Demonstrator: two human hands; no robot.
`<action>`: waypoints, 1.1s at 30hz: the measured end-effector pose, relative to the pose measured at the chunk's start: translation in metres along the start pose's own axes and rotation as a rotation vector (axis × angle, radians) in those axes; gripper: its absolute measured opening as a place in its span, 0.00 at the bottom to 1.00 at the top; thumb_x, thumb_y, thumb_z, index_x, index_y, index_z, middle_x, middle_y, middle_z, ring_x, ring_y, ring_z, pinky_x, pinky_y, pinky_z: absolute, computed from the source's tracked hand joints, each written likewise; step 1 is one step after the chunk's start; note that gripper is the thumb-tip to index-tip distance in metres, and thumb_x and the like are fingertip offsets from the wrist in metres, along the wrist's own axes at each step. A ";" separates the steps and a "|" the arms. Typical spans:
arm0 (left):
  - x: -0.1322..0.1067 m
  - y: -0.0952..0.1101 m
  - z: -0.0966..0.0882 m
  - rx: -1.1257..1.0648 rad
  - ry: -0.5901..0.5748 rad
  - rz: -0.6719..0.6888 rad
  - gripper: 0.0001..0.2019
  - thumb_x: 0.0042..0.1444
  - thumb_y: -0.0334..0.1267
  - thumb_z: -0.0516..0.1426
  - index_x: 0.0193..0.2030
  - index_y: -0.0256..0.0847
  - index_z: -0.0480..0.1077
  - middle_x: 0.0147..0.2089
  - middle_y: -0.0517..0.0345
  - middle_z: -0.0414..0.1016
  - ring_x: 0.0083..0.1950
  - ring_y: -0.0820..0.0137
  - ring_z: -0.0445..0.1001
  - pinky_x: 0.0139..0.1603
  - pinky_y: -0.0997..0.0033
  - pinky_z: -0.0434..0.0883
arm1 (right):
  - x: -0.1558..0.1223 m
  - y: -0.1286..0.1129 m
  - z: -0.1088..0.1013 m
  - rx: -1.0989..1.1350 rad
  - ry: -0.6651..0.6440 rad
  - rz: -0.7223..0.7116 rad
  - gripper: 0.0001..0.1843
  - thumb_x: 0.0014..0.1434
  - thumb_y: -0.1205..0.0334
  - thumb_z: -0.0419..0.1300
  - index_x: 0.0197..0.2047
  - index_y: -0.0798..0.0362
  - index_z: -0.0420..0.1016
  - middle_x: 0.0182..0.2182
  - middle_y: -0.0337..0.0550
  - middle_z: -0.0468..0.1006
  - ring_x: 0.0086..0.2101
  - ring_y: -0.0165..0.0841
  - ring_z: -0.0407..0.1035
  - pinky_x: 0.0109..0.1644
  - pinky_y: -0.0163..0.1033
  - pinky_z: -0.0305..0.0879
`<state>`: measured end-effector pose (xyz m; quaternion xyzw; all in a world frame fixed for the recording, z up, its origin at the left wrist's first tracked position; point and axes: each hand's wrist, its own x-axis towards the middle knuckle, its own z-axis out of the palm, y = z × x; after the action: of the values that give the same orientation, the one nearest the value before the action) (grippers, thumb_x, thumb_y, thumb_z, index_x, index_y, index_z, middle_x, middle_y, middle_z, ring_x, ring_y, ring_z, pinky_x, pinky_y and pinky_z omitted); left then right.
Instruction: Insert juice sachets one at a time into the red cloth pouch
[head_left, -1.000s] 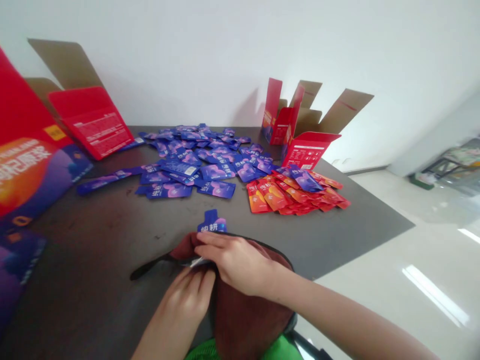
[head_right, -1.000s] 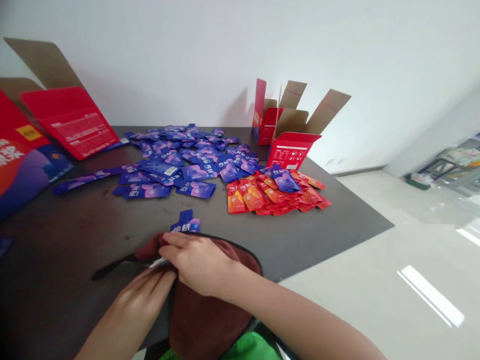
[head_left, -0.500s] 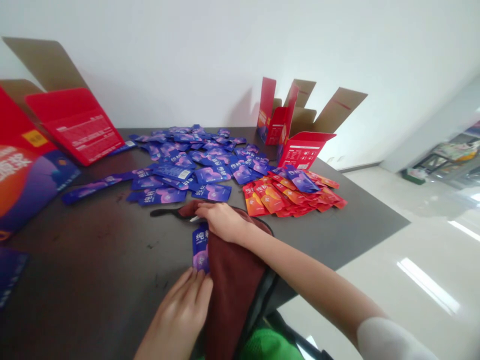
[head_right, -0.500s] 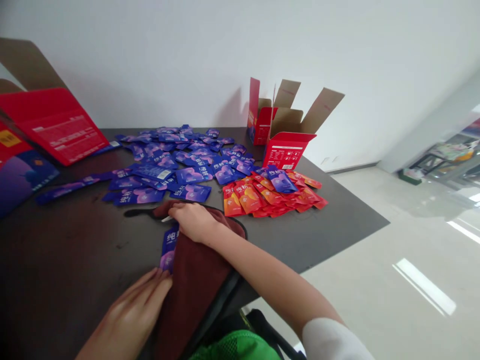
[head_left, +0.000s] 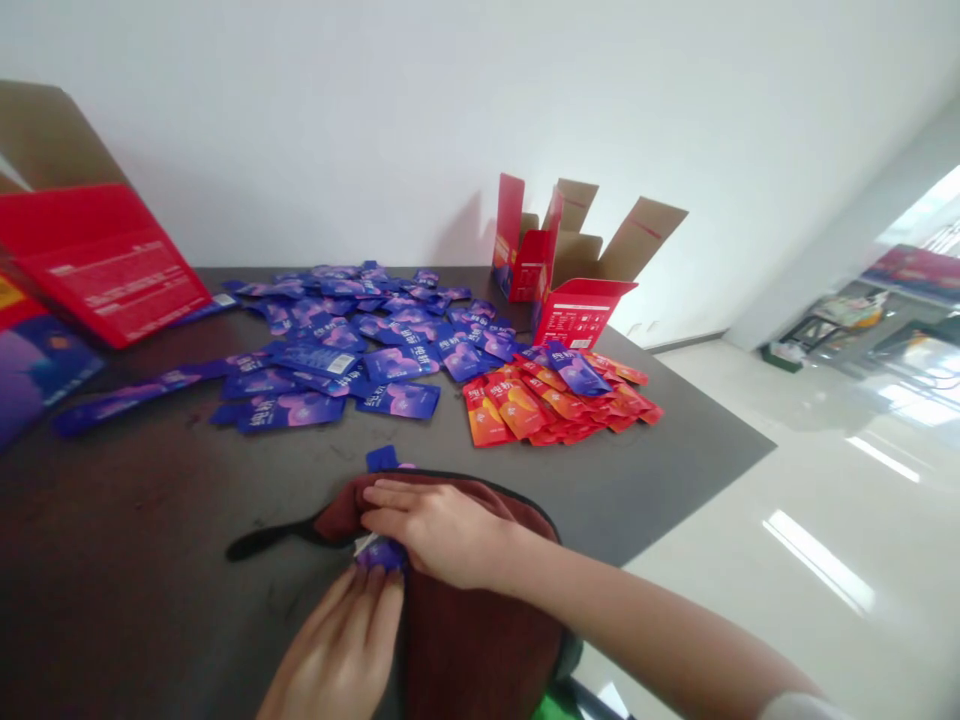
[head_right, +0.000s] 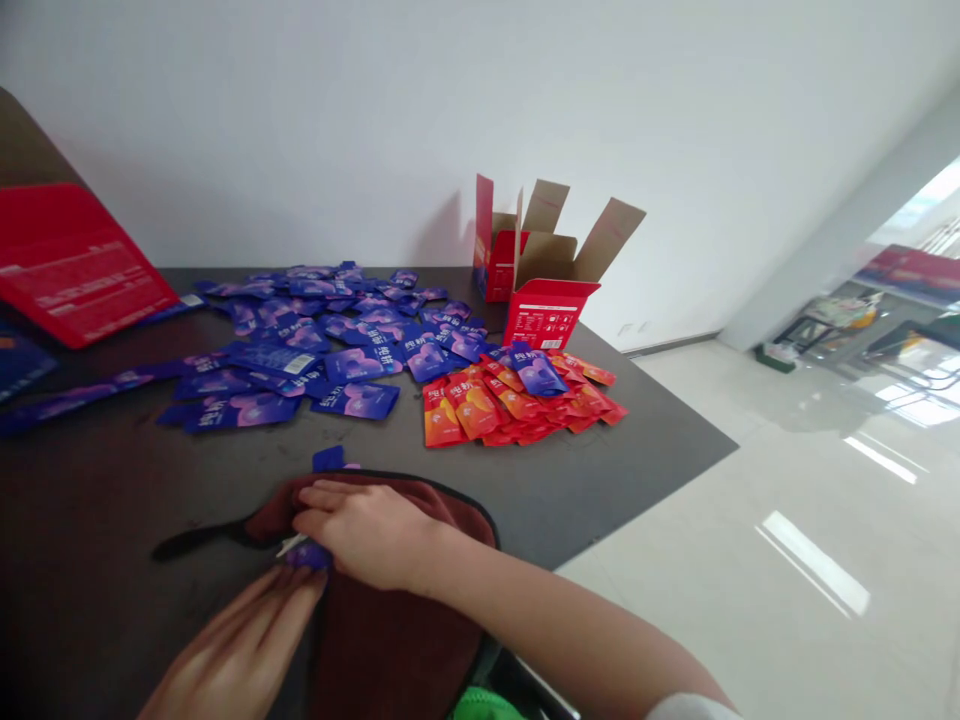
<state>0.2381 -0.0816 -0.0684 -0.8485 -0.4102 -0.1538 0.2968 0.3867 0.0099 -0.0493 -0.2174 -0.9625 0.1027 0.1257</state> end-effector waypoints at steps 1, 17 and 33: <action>-0.001 -0.001 0.001 -0.009 -0.009 0.009 0.22 0.49 0.18 0.39 0.38 0.31 0.72 0.38 0.45 0.77 0.39 0.66 0.75 0.43 0.71 0.72 | 0.007 0.008 0.002 0.000 0.003 0.002 0.16 0.56 0.71 0.50 0.49 0.59 0.65 0.55 0.50 0.63 0.57 0.30 0.55 0.60 0.33 0.52; 0.004 0.007 -0.004 -0.072 -0.220 -0.111 0.20 0.48 0.18 0.42 0.40 0.31 0.71 0.35 0.47 0.76 0.38 0.67 0.75 0.45 0.68 0.72 | -0.015 -0.014 -0.015 0.110 0.049 0.062 0.20 0.55 0.74 0.48 0.52 0.60 0.65 0.57 0.50 0.61 0.58 0.29 0.52 0.62 0.31 0.48; 0.012 0.000 -0.006 -0.126 -0.144 -0.045 0.21 0.49 0.19 0.41 0.38 0.33 0.72 0.37 0.47 0.77 0.38 0.66 0.76 0.42 0.70 0.73 | 0.042 0.041 0.009 0.050 0.040 0.013 0.17 0.50 0.77 0.51 0.44 0.58 0.70 0.47 0.48 0.72 0.50 0.33 0.65 0.54 0.34 0.59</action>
<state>0.2457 -0.0783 -0.0573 -0.8650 -0.4388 -0.1245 0.2092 0.3641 0.0637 -0.0597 -0.2223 -0.9555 0.1231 0.1499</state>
